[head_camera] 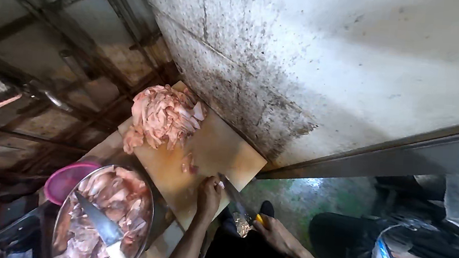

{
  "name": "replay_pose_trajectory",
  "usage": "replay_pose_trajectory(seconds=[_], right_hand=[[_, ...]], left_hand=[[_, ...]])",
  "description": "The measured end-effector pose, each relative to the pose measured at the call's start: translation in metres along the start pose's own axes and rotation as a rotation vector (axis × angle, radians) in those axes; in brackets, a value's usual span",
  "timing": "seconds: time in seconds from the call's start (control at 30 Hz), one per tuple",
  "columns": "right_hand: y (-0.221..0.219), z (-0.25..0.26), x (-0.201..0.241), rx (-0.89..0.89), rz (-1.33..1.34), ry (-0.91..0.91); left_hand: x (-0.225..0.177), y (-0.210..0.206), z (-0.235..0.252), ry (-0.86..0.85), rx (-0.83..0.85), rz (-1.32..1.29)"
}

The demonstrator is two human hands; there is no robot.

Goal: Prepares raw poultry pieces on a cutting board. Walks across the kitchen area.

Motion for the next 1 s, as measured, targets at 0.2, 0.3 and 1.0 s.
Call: replay_pose_trajectory(seconds=[0.2, 0.3, 1.0], right_hand=[[-0.003, 0.034, 0.028, 0.023, 0.129, -0.022], [-0.006, 0.043, 0.036, 0.026, 0.179, -0.021], [-0.022, -0.030, 0.026, -0.206, -0.063, -0.058]], left_hand=[[-0.004, 0.002, 0.001, -0.006, 0.070, 0.042], [-0.003, 0.001, 0.001, -0.012, 0.078, 0.021], [-0.002, 0.003, -0.017, 0.141, 0.059, -0.078]])
Point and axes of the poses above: each hand's wrist, its own z-axis towards the middle knuckle, its own y-axis out of the back of the hand, x = y × z, the point moved 5 cm from there along z, towards the middle knuckle, and after that the axes turned 12 degrees about z, right-handed, at the moved point
